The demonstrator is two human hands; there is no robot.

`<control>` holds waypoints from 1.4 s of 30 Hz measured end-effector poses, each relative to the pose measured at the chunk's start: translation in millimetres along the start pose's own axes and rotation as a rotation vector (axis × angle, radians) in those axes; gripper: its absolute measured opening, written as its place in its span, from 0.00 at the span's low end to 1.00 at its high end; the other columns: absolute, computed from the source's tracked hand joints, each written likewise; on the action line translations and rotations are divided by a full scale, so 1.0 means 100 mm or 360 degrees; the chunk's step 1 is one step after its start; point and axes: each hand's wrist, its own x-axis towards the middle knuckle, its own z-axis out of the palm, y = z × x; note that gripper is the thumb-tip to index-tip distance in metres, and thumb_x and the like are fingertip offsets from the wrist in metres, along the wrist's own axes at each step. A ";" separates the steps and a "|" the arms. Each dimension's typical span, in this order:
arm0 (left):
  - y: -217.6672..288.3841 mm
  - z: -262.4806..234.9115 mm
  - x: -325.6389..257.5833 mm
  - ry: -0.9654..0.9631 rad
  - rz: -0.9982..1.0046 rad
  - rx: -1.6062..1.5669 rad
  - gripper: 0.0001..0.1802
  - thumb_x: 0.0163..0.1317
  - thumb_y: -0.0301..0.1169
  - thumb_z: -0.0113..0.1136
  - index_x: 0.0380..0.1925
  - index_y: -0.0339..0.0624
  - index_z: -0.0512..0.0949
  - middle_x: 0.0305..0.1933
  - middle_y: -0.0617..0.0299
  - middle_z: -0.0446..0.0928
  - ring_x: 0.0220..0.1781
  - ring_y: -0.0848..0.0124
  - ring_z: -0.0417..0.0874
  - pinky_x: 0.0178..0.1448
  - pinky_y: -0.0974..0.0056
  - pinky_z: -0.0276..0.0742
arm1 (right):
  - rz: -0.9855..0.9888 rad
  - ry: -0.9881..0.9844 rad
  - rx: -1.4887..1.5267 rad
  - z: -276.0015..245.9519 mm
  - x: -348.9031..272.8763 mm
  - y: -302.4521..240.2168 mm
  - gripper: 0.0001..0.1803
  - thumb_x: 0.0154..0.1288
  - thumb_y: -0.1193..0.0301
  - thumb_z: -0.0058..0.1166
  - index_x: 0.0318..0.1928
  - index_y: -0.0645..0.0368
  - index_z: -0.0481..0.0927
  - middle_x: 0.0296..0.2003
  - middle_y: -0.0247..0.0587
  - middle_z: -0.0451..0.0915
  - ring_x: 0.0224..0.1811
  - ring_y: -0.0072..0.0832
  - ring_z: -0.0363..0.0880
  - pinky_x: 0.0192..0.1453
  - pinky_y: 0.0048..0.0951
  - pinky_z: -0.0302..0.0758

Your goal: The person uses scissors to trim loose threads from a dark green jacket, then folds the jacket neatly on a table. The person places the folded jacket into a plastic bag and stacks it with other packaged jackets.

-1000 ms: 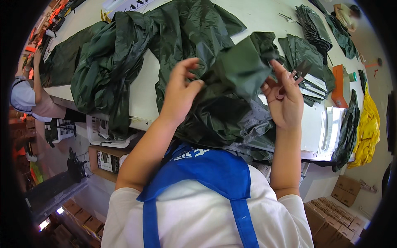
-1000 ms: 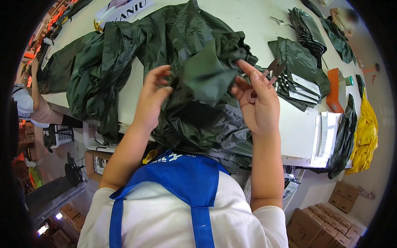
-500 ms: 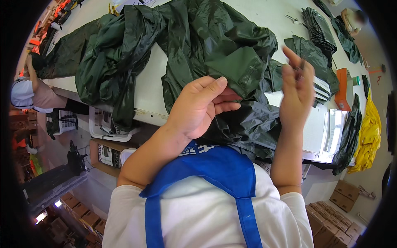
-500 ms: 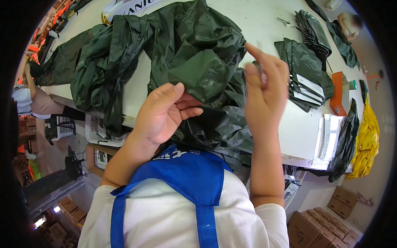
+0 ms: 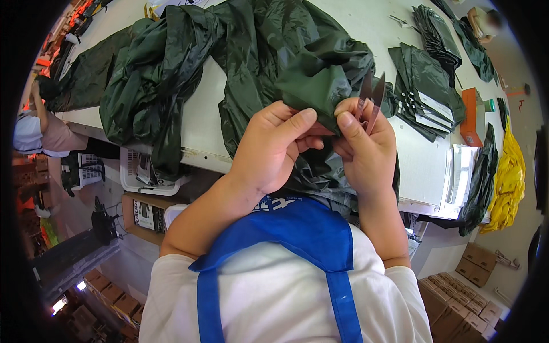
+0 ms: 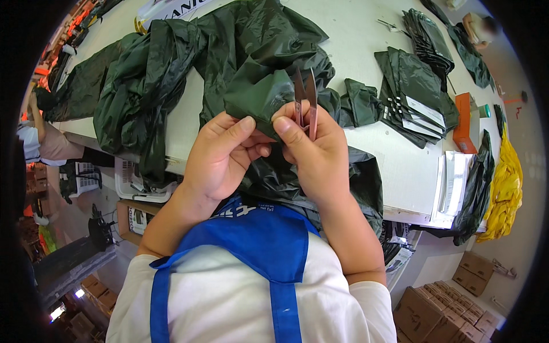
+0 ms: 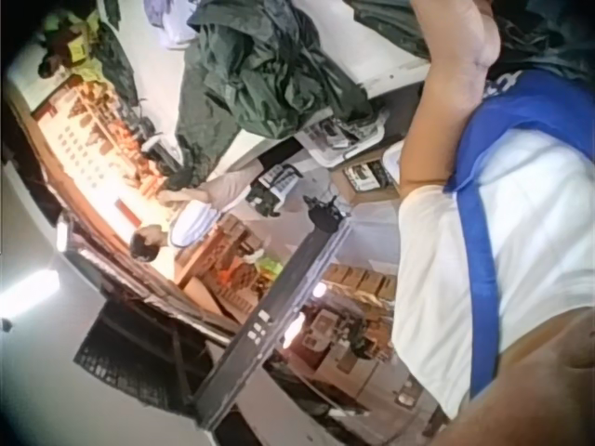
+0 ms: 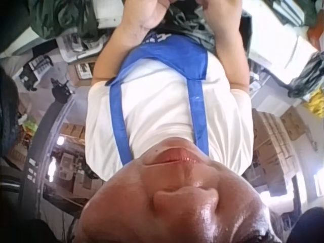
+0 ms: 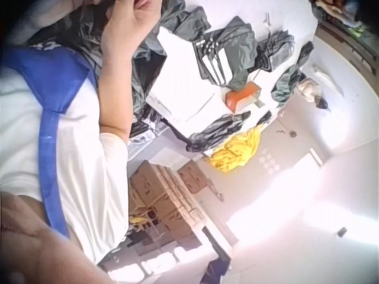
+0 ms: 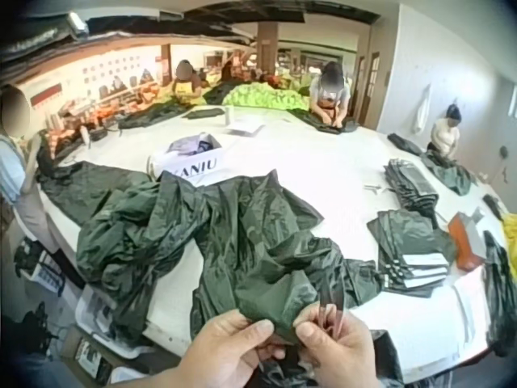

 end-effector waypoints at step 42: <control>0.11 0.07 -0.06 -0.0054 -0.0058 0.0026 0.11 0.71 0.33 0.43 0.43 0.38 0.70 0.43 0.47 0.79 0.45 0.61 0.82 0.44 0.63 0.78 | -0.1123 0.0052 -0.1517 -0.44 -0.07 -0.09 0.22 0.41 0.71 0.70 0.41 0.59 0.83 0.25 0.35 0.76 0.24 0.23 0.71 0.25 0.23 0.67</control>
